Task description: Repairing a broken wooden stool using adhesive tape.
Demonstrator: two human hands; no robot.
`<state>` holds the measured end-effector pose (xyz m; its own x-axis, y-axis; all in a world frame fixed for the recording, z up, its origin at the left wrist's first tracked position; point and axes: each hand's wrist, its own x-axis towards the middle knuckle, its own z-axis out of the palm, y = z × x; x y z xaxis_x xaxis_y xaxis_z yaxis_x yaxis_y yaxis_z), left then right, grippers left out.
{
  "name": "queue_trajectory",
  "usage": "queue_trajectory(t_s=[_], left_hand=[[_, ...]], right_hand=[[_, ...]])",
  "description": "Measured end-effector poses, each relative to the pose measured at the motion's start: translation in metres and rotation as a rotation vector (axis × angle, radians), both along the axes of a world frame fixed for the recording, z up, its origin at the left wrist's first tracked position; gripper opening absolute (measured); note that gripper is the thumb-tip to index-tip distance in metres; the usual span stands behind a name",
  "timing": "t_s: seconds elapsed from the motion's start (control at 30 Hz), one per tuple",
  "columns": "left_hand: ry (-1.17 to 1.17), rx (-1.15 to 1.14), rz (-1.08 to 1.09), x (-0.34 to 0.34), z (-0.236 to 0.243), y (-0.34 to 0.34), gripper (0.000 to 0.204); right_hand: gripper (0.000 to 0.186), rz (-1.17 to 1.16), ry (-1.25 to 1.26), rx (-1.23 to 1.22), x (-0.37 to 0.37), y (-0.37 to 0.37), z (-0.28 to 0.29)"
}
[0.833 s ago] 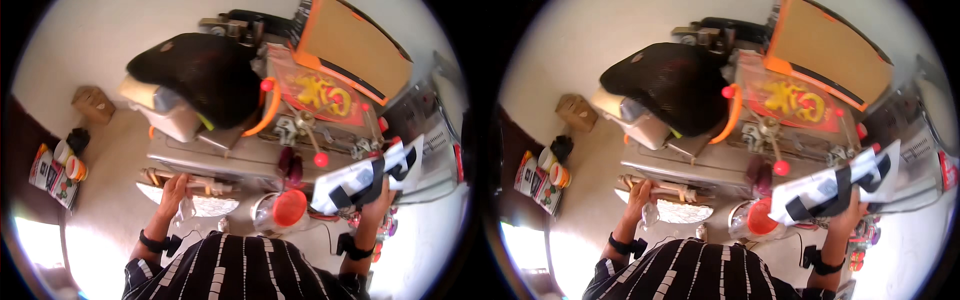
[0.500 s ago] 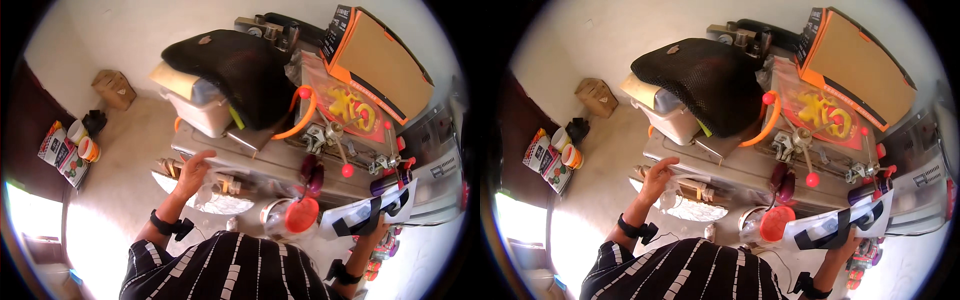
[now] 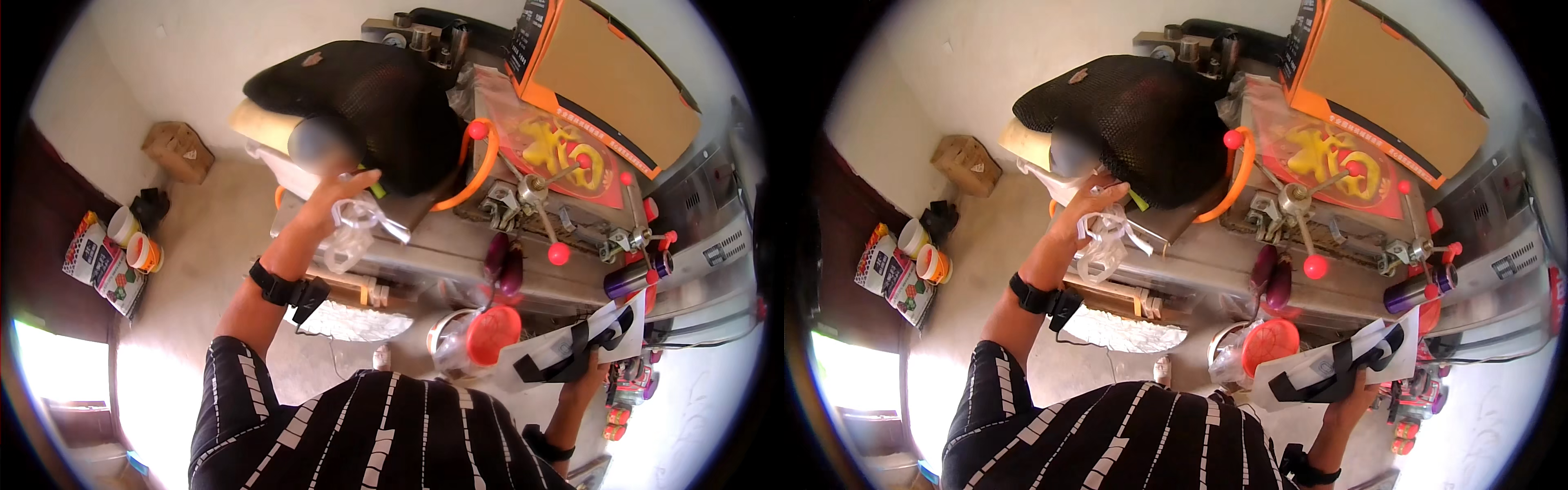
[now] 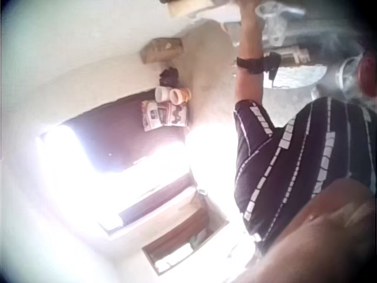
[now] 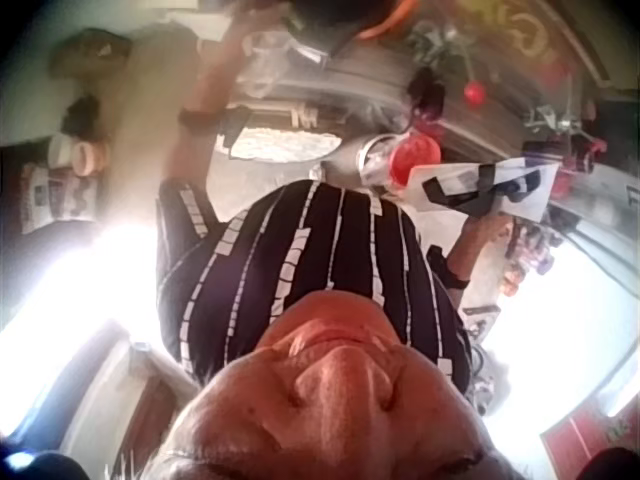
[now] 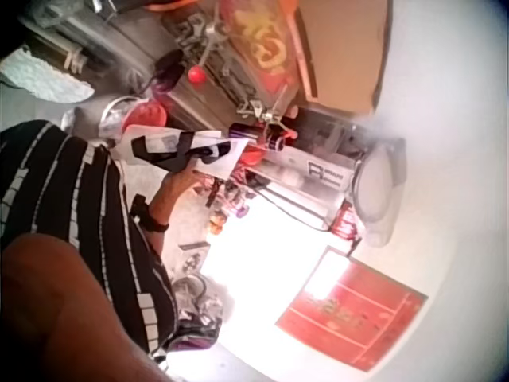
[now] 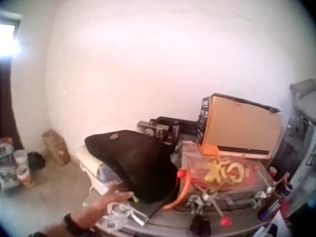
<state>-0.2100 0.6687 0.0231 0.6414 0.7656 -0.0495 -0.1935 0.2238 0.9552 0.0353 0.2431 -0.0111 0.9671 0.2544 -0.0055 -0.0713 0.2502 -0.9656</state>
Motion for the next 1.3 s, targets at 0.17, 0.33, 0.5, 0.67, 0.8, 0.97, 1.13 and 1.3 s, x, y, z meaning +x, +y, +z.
queue_trajectory(t_s=[0.17, 0.33, 0.5, 0.67, 0.8, 0.97, 1.13, 1.3], left_hand=[[0.018, -0.186, 0.074, 0.028, 0.01, 0.003, 0.028], [0.178, -0.273, 0.163, 0.043, 0.015, 0.023, 0.032], [0.047, -0.158, 0.214, 0.049, 0.061, 0.032, 0.024], [-0.156, 0.005, 0.233, 0.041, 0.107, 0.055, 0.016], [-0.288, 0.058, 0.132, 0.031, 0.142, 0.083, 0.027], [-0.354, 0.092, 0.144, 0.022, 0.169, 0.102, 0.027], [-0.38, 0.103, -0.013, -0.002, 0.201, 0.112, 0.031], [-0.43, 0.248, 0.044, -0.024, 0.239, 0.11, 0.03]], right_hand=[[0.037, -0.023, 0.051, 0.041, 0.003, -0.014, -0.013], [0.036, 0.002, 0.072, 0.059, 0.01, -0.025, -0.022], [0.037, -0.033, 0.076, 0.024, 0.019, -0.04, -0.03], [0.039, -0.004, 0.079, 0.037, 0.026, -0.048, -0.036], [0.04, 0.02, 0.069, 0.027, 0.025, -0.044, -0.032], [0.04, 0.073, 0.068, 0.029, 0.026, -0.04, -0.039], [0.041, 0.103, 0.05, 0.043, 0.02, -0.03, -0.037], [0.043, 0.147, 0.046, 0.055, 0.017, -0.025, -0.043]])
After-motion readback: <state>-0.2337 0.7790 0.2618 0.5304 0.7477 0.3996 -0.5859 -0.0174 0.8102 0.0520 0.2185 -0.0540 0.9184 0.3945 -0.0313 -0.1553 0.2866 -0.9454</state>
